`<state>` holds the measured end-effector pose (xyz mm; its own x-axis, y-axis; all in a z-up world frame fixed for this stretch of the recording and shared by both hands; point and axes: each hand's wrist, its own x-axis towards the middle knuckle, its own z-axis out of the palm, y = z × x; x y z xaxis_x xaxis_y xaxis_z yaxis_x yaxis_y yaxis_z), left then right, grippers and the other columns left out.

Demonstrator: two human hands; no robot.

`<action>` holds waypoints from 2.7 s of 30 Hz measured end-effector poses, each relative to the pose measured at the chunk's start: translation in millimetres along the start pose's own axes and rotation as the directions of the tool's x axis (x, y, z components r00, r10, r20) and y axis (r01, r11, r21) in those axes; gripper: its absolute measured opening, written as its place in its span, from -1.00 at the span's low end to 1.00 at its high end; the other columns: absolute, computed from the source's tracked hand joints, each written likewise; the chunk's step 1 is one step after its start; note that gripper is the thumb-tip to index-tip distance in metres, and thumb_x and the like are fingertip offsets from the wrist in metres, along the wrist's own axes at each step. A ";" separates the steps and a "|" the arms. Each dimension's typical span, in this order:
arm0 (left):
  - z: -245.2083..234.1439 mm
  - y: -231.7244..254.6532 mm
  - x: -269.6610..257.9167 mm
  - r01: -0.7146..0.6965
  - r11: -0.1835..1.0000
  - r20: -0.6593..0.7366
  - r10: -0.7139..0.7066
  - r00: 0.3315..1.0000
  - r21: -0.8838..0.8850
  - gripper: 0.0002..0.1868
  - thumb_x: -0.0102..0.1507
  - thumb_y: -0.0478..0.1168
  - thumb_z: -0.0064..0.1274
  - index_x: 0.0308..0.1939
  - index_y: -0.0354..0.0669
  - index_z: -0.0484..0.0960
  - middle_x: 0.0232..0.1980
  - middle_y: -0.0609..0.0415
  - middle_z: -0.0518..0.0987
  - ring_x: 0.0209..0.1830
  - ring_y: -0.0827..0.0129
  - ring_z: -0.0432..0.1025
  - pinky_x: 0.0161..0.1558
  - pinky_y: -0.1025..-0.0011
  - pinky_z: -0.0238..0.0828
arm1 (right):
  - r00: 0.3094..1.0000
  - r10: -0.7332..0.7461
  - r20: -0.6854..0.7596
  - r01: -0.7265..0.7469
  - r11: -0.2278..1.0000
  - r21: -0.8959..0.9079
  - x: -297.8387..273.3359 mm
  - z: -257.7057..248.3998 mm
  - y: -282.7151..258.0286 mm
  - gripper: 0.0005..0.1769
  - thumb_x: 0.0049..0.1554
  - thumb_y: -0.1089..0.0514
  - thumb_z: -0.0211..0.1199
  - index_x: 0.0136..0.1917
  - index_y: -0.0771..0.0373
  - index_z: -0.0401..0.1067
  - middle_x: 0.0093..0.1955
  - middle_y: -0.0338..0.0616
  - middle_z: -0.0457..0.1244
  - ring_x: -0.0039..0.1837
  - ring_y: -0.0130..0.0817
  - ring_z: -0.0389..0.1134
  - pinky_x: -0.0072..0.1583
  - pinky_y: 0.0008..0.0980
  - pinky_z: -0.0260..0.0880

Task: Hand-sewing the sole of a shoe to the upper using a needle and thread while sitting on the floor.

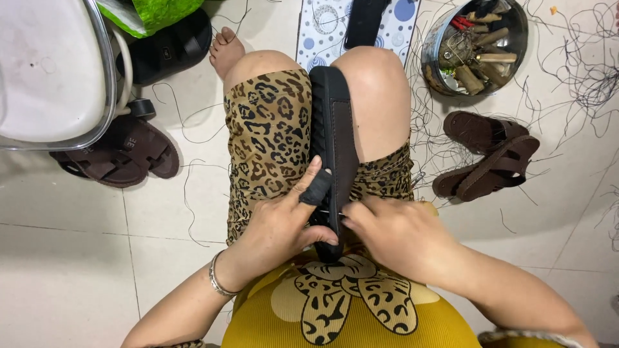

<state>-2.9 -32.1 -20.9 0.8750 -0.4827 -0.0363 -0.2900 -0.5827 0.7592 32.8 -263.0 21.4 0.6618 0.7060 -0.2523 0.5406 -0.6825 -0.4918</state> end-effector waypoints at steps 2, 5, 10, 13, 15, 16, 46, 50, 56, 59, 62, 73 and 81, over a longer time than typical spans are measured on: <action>-4.0 1.8 0.8 0.013 0.999 -0.021 -0.014 1.000 -0.033 -0.03 0.06 0.11 0.34 0.34 -0.50 0.34 0.50 -0.46 0.19 -0.22 0.20 0.60 -0.38 0.49 0.58 | 1.000 -0.021 0.011 0.021 0.999 0.046 10.4 3.5 -0.9 -0.83 0.22 0.11 0.19 -0.10 0.20 0.27 -0.35 -0.10 0.29 -0.54 -0.19 0.29 -0.52 -0.19 0.28; -6.3 5.1 -11.0 0.059 0.998 -0.068 -0.059 0.996 -0.003 -0.23 0.11 0.11 0.26 0.14 -0.47 0.42 0.15 -0.31 0.40 -0.33 0.22 0.51 -0.46 0.48 0.51 | 0.998 0.014 0.064 -0.026 0.983 0.180 10.3 13.5 7.3 -0.84 0.22 0.11 0.20 -0.05 0.20 0.28 -0.37 -0.13 0.34 -0.53 -0.23 0.32 -0.51 -0.24 0.31; -11.0 -27.8 -42.0 0.263 0.764 0.141 -0.223 0.965 -0.589 -0.88 0.18 -0.21 0.27 -0.34 -0.19 0.72 -0.25 0.04 0.64 -0.55 0.44 0.48 -0.56 0.61 0.36 | 0.990 0.040 0.132 -0.088 0.921 0.380 -1.7 26.2 29.2 -0.78 0.24 0.00 0.14 0.09 0.13 0.37 -0.27 0.01 0.46 -0.27 -0.11 0.56 -0.26 -0.18 0.58; -13.1 -21.9 -39.2 0.195 0.211 0.173 -0.117 0.978 -0.958 -0.87 0.11 -0.35 0.29 -0.26 -0.23 0.75 -0.07 -0.18 0.66 -0.32 0.25 0.57 -0.18 0.30 0.58 | 0.991 0.040 0.127 -0.084 0.930 0.357 4.3 16.9 22.4 -0.80 0.25 0.01 0.14 0.09 0.11 0.36 -0.26 0.02 0.47 -0.25 -0.13 0.57 -0.21 -0.19 0.60; -3.7 -30.8 -35.6 0.107 -0.134 0.122 -0.111 0.986 -0.985 -0.71 0.21 -0.33 0.22 0.00 -0.36 0.66 0.17 -0.38 0.50 -0.11 0.10 0.54 -0.34 0.40 0.67 | 0.995 0.033 0.090 -0.064 0.927 0.371 6.7 13.4 20.2 -0.81 0.24 0.07 0.15 0.08 0.16 0.38 -0.36 0.00 0.44 -0.37 -0.16 0.54 -0.34 -0.29 0.56; 1.5 -33.1 -36.5 0.109 -0.137 0.125 -0.108 0.986 -0.984 -0.71 0.21 -0.33 0.22 0.00 -0.36 0.66 0.17 -0.38 0.50 -0.11 0.10 0.54 -0.34 0.40 0.67 | 0.995 0.038 0.091 -0.069 0.926 0.370 6.2 13.3 18.9 -0.81 0.24 0.07 0.15 0.08 0.16 0.38 -0.36 0.00 0.44 -0.37 -0.16 0.54 -0.34 -0.29 0.56; -10.3 -2.0 -16.2 0.095 0.793 -0.254 -0.302 0.919 -0.601 -0.79 0.32 -0.47 -0.04 0.02 -0.35 0.36 -0.48 0.30 0.36 -0.65 0.64 0.19 -0.65 0.73 0.12 | 0.988 0.106 0.112 -0.154 0.621 0.769 -51.1 21.4 64.9 -0.47 0.05 0.05 0.33 0.30 0.16 0.48 -0.33 -0.34 0.43 -0.38 -0.56 0.36 -0.30 -0.58 0.38; -23.7 -4.2 -11.0 0.111 0.817 -0.423 -0.404 0.811 -0.566 -0.72 0.30 -0.47 -0.01 0.08 -0.30 0.40 -0.35 -0.01 0.51 -0.46 0.33 0.38 -0.54 0.51 0.40 | 0.998 0.010 -0.066 0.058 0.354 0.934 -31.2 33.9 39.0 -0.92 0.12 0.20 0.32 -0.15 0.21 0.61 -0.20 -0.08 0.45 -0.16 -0.25 0.45 -0.04 -0.24 0.51; -24.9 -4.8 -18.1 0.241 0.883 -0.407 -0.409 0.817 -0.403 -0.62 0.32 -0.39 0.04 0.20 -0.38 0.40 0.08 -0.21 0.53 0.05 0.09 0.51 -0.22 0.43 0.56 | 0.993 -0.111 0.032 0.089 0.910 0.405 -26.4 7.0 28.8 -0.87 0.15 0.15 0.27 -0.24 0.10 0.57 -0.30 -0.29 0.36 -0.42 -0.54 0.34 -0.37 -0.58 0.41; -4.6 -3.8 -23.1 0.232 0.874 -0.358 -0.398 0.845 -0.427 -0.66 0.30 -0.40 0.03 0.16 -0.37 0.45 -0.01 -0.18 0.55 -0.05 0.11 0.50 -0.23 0.41 0.56 | 0.990 -0.055 -0.128 0.052 0.998 -0.025 -30.1 29.3 29.3 -0.90 0.17 0.14 0.25 -0.16 0.12 0.56 -0.29 -0.24 0.36 -0.45 -0.52 0.34 -0.41 -0.60 0.35; 8.6 -2.9 -26.9 0.263 0.852 -0.228 -0.395 0.890 -0.453 -0.73 0.27 -0.37 0.07 0.06 -0.32 0.57 -0.19 -0.09 0.58 -0.23 0.22 0.50 -0.34 0.44 0.52 | 0.978 -0.050 -0.204 0.035 0.996 -0.076 -23.9 47.2 26.2 -0.88 0.19 0.18 0.24 -0.06 0.22 0.56 -0.30 -0.14 0.38 -0.44 -0.48 0.38 -0.41 -0.60 0.38; -6.5 2.8 -24.3 0.318 0.853 -0.081 -0.382 0.921 -0.414 -0.90 0.25 -0.33 0.11 -0.30 -0.29 0.70 -0.54 0.05 0.53 -0.56 0.30 0.46 -0.60 0.49 0.34 | 0.999 -0.004 0.041 -0.020 0.810 0.585 -36.6 25.3 25.7 -0.78 0.10 0.10 0.38 0.00 0.21 0.54 -0.35 -0.03 0.47 -0.38 -0.26 0.53 -0.31 -0.36 0.60; -12.5 6.5 -22.8 0.323 0.852 -0.075 -0.385 0.920 -0.413 -0.83 0.26 -0.33 0.11 -0.42 -0.34 0.66 -0.58 -0.05 0.52 -0.61 0.20 0.47 -0.63 0.44 0.33 | 0.986 -0.121 0.112 0.132 0.987 -0.095 -15.9 -5.0 17.9 -0.87 0.18 0.15 0.23 -0.13 0.19 0.57 -0.38 -0.13 0.40 -0.52 -0.48 0.38 -0.44 -0.57 0.41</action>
<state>-19.9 -16.7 -7.0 0.9455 -0.1712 -0.2769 0.1953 -0.3821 0.9032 34.5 -287.4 20.8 0.5290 0.8000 -0.2830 0.6699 -0.5984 -0.4394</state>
